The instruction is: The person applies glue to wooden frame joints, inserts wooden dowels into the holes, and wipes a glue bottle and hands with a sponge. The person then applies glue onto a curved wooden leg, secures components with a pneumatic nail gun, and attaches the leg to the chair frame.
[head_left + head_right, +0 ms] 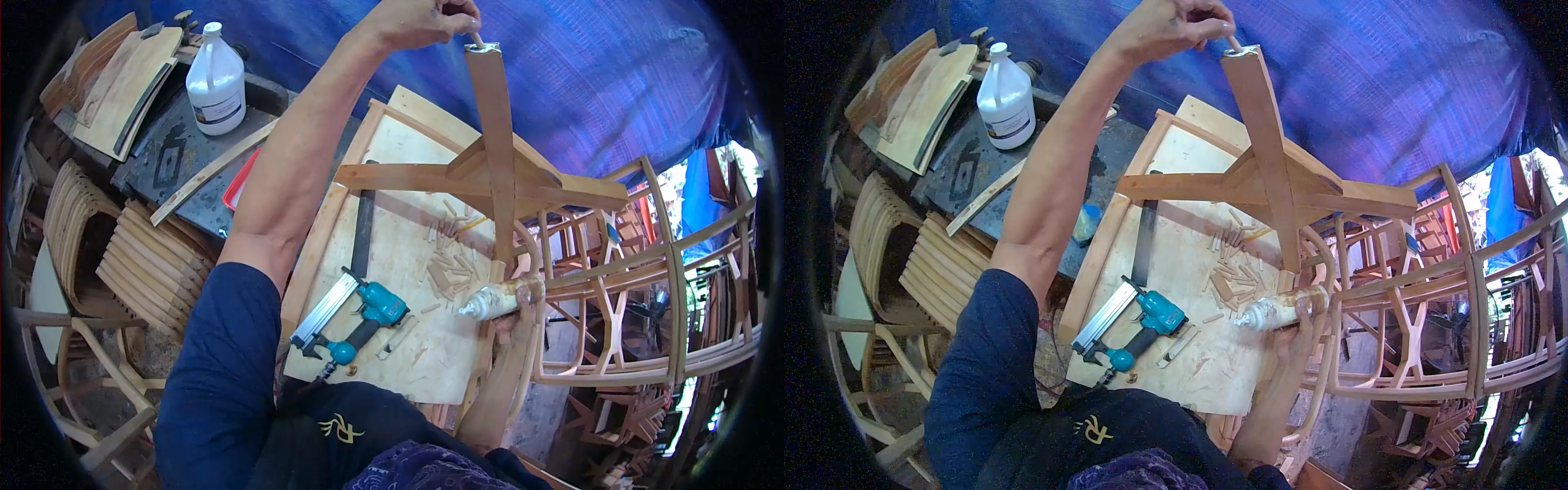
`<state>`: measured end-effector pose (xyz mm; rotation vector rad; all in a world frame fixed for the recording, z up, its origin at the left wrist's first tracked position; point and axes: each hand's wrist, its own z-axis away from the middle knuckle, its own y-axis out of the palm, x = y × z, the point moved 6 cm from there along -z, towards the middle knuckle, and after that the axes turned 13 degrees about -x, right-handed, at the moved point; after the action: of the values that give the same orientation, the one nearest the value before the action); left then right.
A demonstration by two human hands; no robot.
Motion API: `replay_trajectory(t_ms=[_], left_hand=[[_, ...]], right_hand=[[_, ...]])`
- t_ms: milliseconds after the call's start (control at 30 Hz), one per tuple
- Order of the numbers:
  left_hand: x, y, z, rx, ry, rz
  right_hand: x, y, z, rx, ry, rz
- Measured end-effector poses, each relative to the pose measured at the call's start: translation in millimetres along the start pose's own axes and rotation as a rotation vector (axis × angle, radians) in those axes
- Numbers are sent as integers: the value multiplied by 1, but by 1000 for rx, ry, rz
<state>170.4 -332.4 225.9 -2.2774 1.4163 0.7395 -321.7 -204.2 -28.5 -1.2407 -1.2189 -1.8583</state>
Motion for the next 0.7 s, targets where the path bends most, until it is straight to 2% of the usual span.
replay_trajectory(t_ms=[133,267,367,600,700], left_hand=[[1,19,-3,186,-80,-64],[11,4,-2,-13,1,140],[14,13,4,53,-39,172],[13,19,8,-1,-121,121],[8,17,7,-10,-141,31]], right_hand=[[-7,-8,-16,62,-14,-3],[-12,-20,-22,54,36,-20],[-15,-27,-26,42,72,-29],[-17,-23,-24,66,-4,20],[-24,-11,-14,-26,118,-6]])
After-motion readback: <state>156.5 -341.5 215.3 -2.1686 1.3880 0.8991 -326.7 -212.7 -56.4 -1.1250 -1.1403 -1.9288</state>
